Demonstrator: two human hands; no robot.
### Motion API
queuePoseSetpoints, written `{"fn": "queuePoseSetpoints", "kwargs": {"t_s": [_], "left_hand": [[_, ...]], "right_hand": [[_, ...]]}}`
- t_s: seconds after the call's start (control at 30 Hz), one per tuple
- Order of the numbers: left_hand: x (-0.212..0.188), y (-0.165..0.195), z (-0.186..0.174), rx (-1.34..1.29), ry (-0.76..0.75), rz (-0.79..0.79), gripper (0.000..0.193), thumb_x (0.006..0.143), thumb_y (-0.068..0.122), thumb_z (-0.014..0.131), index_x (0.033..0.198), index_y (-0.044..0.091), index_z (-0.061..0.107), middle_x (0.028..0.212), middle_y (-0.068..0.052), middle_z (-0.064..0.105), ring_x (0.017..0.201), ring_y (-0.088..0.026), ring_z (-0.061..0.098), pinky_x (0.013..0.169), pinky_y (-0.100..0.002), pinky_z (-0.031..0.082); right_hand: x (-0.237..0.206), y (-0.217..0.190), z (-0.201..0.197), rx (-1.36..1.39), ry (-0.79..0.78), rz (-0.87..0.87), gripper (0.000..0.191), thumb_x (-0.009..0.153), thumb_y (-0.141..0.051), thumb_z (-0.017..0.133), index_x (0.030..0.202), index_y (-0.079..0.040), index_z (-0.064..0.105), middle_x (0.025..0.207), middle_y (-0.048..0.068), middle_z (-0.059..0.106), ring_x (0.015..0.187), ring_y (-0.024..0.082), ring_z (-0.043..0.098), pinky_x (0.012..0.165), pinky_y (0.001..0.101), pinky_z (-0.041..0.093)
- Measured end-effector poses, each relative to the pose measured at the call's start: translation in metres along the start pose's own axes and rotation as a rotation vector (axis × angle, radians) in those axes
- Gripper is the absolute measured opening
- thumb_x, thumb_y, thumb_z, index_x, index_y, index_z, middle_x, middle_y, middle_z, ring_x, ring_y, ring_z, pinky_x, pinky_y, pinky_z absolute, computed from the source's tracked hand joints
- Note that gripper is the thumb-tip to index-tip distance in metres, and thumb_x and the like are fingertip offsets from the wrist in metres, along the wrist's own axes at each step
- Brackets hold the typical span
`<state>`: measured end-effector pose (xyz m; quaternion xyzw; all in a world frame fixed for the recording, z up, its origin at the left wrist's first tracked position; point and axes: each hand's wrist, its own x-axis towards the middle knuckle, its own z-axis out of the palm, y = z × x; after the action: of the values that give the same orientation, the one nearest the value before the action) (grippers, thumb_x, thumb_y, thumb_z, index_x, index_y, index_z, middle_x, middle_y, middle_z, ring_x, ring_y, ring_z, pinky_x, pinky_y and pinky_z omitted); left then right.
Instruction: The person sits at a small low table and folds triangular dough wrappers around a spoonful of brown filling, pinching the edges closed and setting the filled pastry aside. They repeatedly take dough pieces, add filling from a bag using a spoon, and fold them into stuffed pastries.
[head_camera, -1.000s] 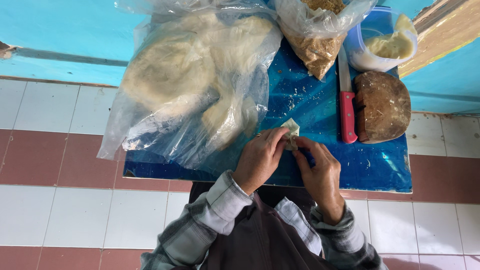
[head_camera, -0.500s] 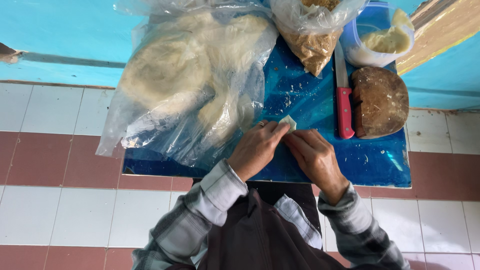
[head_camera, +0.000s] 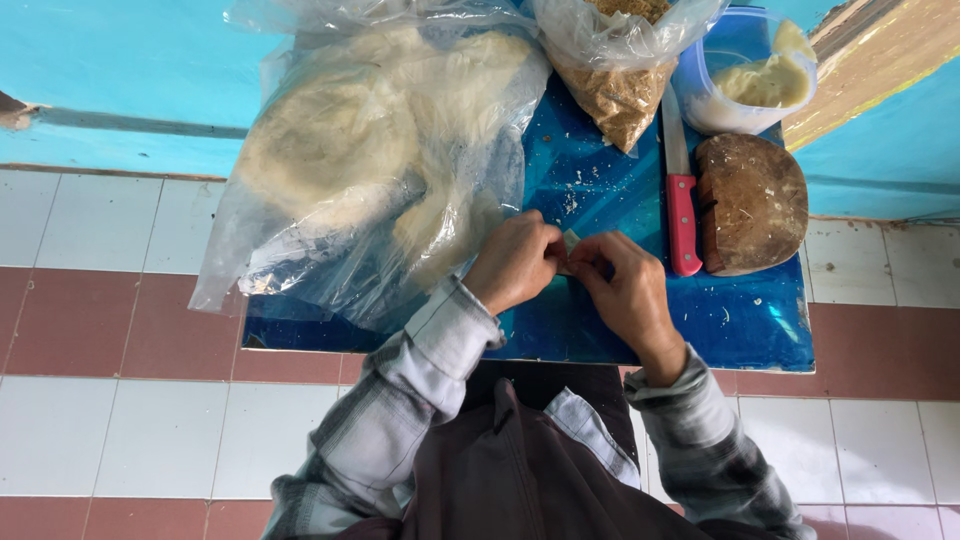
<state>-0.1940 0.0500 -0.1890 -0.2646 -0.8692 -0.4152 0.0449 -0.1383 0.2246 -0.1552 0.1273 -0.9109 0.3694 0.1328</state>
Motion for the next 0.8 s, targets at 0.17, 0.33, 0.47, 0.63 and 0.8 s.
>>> {"fn": "queuePoseSetpoints", "kwargs": {"t_s": [0.17,0.33,0.47,0.63,0.8], "left_hand": [[-0.005,0.008,-0.004,-0.151,0.099,-0.015,0.013,0.081,0.006,0.077,0.087,0.005,0.065,0.087,-0.012,0.069,0.085,-0.034,0.07,0.074,-0.044,0.055],[-0.026,0.022,-0.011,-0.081,0.127,0.08,0.012,0.085,0.003,0.075,0.095,0.005,0.067,0.091,-0.013,0.066,0.088,-0.036,0.067,0.075,-0.047,0.052],[-0.025,0.022,-0.009,-0.023,0.075,0.087,0.011,0.089,0.006,0.072,0.098,0.004,0.067,0.091,-0.013,0.064,0.09,-0.034,0.066,0.077,-0.045,0.053],[-0.007,0.012,0.002,0.067,0.062,-0.009,0.004,0.085,0.008,0.074,0.085,0.007,0.07,0.085,-0.012,0.065,0.086,-0.033,0.067,0.078,-0.046,0.054],[0.0,0.011,0.004,-0.05,0.103,-0.078,0.008,0.084,0.003,0.071,0.088,0.003,0.064,0.087,-0.012,0.065,0.084,-0.035,0.066,0.074,-0.047,0.053]], "right_hand": [[-0.015,-0.017,-0.002,-0.241,0.096,-0.308,0.023,0.082,-0.01,0.08,0.104,-0.005,0.075,0.1,0.01,0.072,0.089,0.031,0.069,0.074,0.0399,0.055],[-0.008,-0.005,0.001,-0.162,0.089,-0.239,0.016,0.089,-0.008,0.077,0.105,-0.006,0.077,0.096,0.011,0.067,0.088,0.03,0.066,0.075,0.0394,0.053],[0.008,0.008,-0.002,0.015,-0.039,-0.017,0.015,0.086,-0.012,0.08,0.1,-0.005,0.077,0.09,0.011,0.064,0.078,0.023,0.063,0.068,0.036,0.051],[0.011,0.003,-0.005,0.045,-0.048,0.094,0.015,0.085,-0.014,0.081,0.095,-0.005,0.074,0.087,0.008,0.065,0.073,0.02,0.064,0.065,0.0332,0.051],[-0.007,-0.012,-0.008,-0.332,0.106,-0.352,0.013,0.086,-0.009,0.079,0.098,-0.007,0.075,0.095,0.005,0.071,0.084,0.025,0.066,0.073,0.0377,0.052]]}}
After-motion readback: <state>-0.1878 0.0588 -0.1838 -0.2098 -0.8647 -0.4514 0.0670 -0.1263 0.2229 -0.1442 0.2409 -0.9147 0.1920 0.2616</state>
